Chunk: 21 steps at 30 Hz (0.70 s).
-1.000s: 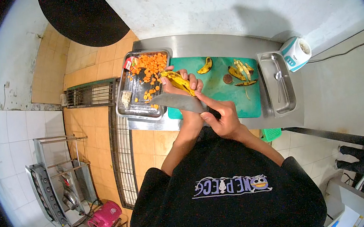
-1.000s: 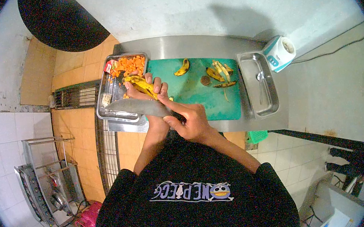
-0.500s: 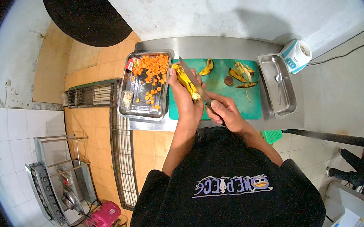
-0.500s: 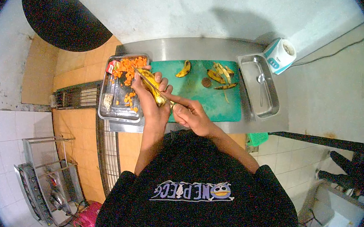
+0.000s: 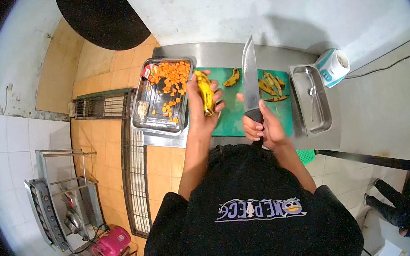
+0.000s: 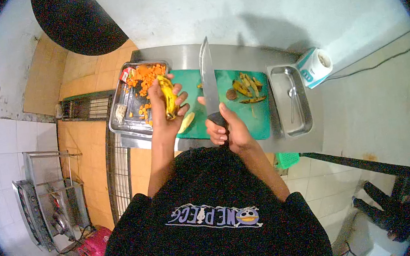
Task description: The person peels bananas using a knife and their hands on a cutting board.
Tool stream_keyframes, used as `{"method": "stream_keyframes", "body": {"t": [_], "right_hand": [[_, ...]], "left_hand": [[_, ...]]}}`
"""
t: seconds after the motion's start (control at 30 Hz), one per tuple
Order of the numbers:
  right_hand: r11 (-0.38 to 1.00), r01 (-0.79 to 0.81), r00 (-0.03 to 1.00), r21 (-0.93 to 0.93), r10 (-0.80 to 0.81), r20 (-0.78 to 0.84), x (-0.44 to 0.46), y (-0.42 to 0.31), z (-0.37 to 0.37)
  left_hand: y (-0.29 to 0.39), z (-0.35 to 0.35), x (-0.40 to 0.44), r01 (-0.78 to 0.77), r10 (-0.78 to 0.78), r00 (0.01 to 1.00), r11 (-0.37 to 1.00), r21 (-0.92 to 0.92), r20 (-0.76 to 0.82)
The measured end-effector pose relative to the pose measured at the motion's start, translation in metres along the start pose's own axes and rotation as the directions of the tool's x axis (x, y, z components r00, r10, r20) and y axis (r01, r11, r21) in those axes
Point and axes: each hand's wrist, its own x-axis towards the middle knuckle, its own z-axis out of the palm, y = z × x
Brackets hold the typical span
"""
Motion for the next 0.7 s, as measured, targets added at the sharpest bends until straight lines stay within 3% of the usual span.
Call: {"method": "stream_keyframes", "body": {"t": [0.03,0.1,0.17,0.23,0.3,0.33,0.43,0.6,0.63,0.67,0.7], "right_hand": [[0.988,0.067,0.998,-0.141,-0.067,0.004,-0.002,-0.004,-0.002],[0.97,0.082,0.996,-0.227,-0.073,0.046,-0.005,-0.004,-0.001],[0.898,0.108,0.989,-0.426,-0.054,0.135,-0.001,0.002,0.001],[0.894,0.08,0.988,-0.44,-0.013,0.154,0.003,0.009,-0.001],[0.997,-0.077,0.952,0.005,0.072,0.296,0.002,0.012,0.0],[0.984,-0.126,0.941,0.123,0.079,0.33,0.002,0.013,-0.003],[0.96,-0.141,0.953,0.242,0.064,0.297,0.0,0.014,-0.01],[0.984,-0.065,0.945,0.164,0.008,0.327,0.002,0.013,-0.012],[0.977,0.11,0.985,-0.182,-0.084,0.149,0.004,0.013,-0.011],[0.826,0.202,0.973,-0.526,-0.232,0.009,0.006,0.013,-0.011],[0.827,0.202,0.972,-0.524,-0.235,0.004,0.008,0.013,-0.012]], "left_hand": [[0.001,0.0,0.001,-0.001,0.001,1.0,1.0,-0.001,0.001],[0.0,-0.001,0.002,-0.132,0.131,0.989,0.991,-0.016,-0.07],[-0.002,0.001,0.001,-0.154,0.153,0.983,0.988,-0.007,-0.105],[-0.005,0.007,0.0,-0.206,0.201,0.966,0.979,-0.012,-0.166],[-0.007,0.005,-0.001,-0.201,0.195,0.968,0.979,-0.021,-0.16],[-0.008,0.004,-0.001,-0.195,0.189,0.97,0.98,-0.028,-0.156],[-0.008,0.002,-0.002,-0.201,0.193,0.971,0.979,-0.038,-0.14],[-0.009,0.0,-0.001,-0.195,0.188,0.974,0.98,-0.04,-0.129],[-0.009,-0.003,0.0,-0.188,0.182,0.976,0.981,-0.042,-0.117],[-0.009,-0.005,-0.001,-0.184,0.179,0.978,0.982,-0.038,-0.108],[-0.008,-0.004,-0.002,-0.178,0.174,0.979,0.983,-0.037,-0.107]]}}
